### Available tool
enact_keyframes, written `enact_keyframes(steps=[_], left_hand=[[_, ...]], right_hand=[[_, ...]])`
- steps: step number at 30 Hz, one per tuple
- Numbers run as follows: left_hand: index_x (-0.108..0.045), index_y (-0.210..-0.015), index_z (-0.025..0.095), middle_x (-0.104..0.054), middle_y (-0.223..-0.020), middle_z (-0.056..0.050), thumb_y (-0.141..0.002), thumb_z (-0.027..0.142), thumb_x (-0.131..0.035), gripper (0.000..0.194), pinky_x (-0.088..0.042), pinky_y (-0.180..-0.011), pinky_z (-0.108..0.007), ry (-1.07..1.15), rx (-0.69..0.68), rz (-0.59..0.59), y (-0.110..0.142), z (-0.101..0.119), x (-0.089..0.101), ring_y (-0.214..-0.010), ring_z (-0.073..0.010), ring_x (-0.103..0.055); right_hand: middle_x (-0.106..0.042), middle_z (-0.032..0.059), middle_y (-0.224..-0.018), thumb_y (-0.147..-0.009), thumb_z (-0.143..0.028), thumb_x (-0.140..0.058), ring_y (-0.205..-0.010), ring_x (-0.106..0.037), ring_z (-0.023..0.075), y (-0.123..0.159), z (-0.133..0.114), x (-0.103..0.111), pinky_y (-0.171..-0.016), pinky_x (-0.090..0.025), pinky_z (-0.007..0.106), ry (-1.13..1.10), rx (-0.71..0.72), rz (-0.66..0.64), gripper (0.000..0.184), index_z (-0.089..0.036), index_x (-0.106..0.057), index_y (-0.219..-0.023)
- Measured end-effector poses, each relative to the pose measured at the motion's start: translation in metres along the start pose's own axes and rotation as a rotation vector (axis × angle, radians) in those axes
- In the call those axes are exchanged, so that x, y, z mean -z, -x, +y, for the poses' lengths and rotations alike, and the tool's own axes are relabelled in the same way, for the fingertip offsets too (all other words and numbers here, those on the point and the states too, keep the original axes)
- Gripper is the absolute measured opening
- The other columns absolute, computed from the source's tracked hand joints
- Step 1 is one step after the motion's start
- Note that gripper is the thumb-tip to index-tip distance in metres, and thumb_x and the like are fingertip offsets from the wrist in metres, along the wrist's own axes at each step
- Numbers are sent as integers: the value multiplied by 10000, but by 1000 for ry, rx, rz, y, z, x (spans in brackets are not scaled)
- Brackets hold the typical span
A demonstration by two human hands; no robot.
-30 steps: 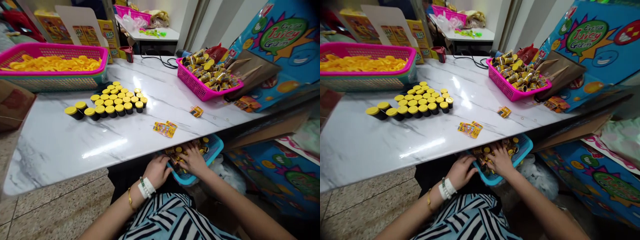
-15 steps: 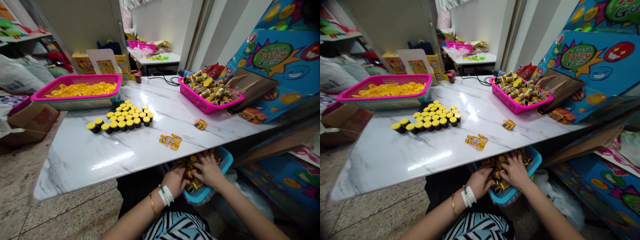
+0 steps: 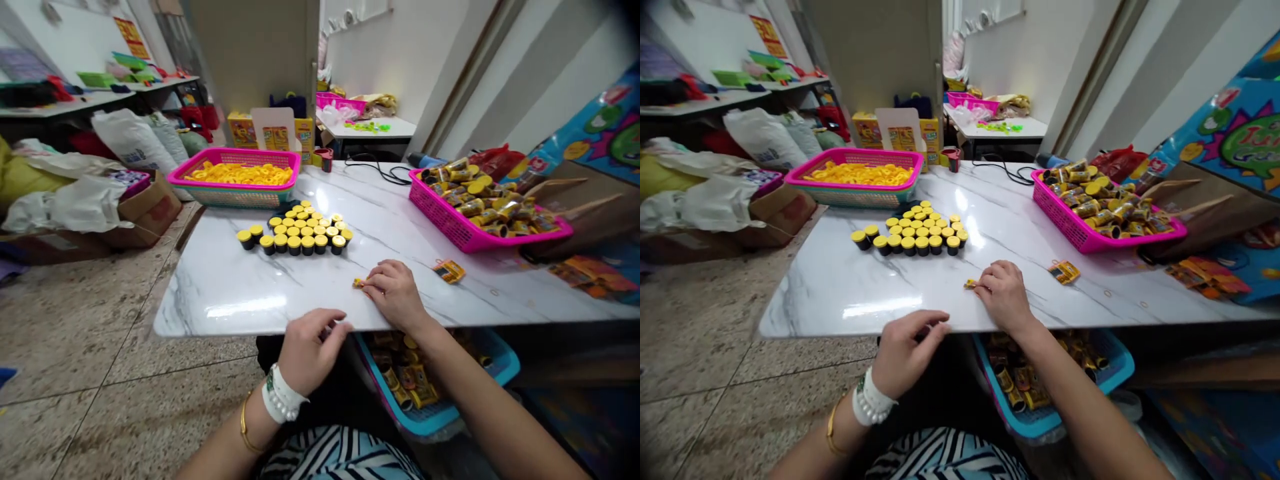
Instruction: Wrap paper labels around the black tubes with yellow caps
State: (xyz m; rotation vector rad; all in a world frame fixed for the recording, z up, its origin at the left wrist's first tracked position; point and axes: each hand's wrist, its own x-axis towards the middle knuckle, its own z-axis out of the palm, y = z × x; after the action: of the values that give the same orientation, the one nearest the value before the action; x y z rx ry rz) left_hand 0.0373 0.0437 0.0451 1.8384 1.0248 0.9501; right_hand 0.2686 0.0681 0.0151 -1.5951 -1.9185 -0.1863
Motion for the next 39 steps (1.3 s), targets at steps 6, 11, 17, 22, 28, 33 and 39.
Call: enact_keyframes(steps=[6, 11, 17, 22, 28, 33, 39], left_hand=[[-705, -1007, 160, -713, -883, -73, -790, 439, -744, 356, -508, -559, -232, 449, 317, 158, -15, -19, 16, -752, -173, -645], [-704, -811, 125, -646, -713, -22, -793, 398, -728, 274, -441, -557, -200, 579, 318, 158, -15, -27, 33, -626, -105, -548], [-706, -712, 128, -627, -641, -15, -787, 348, -712, 233, -392, -538, -203, 383, 290, 43, -6, -28, 59, -591, -107, -512], [-637, -721, 163, -591, -633, 6, -862, 394, -655, 271, -411, -555, -207, 342, 252, 485, 15, -11, 52, -586, -105, -511], [-740, -842, 163, -673, -712, -43, -892, 356, -642, 222, -457, -583, -240, 285, 197, 552, 38, -4, 39, -606, -131, -570], [-774, -909, 172, -707, -762, -62, -884, 310, -656, 183, -483, -624, -257, 197, 151, 584, 39, -12, 41, -662, -153, -611], [-752, -907, 146, -710, -812, -74, -871, 341, -662, 218, -498, -605, -243, 348, 252, 635, 44, -23, 43, -652, -141, -606]], right_hand=[[-716, 66, -1009, -893, -225, -653, -981, -631, 238, -2, -62, -3, -892, -524, 428, -172, 101, 147, 126, -263, -771, -915], [-700, 85, -1116, -888, -314, -664, -907, -688, 203, -3, -105, -14, -825, -586, 374, -570, -57, 3, 478, -252, -580, -1355], [-656, 8, -671, -862, -542, -646, -537, -553, 110, -22, -114, -21, -471, -442, 221, -966, -401, -387, 400, -144, -688, -864], [-547, -31, -523, -898, -538, -605, -477, -466, 95, -21, -136, -30, -461, -372, 214, -795, -440, -65, 455, -172, -585, -629], [-573, -23, -534, -905, -535, -602, -487, -500, 103, -15, -154, -38, -476, -386, 221, -809, -465, 11, 452, -170, -615, -638], [-623, -10, -582, -897, -507, -626, -529, -546, 116, -15, -164, -38, -508, -429, 227, -818, -430, 7, 402, -168, -671, -686], [-609, -18, -542, -861, -499, -683, -497, -526, 111, -6, -171, -43, -486, -418, 225, -821, -438, 61, 394, -168, -668, -648]])
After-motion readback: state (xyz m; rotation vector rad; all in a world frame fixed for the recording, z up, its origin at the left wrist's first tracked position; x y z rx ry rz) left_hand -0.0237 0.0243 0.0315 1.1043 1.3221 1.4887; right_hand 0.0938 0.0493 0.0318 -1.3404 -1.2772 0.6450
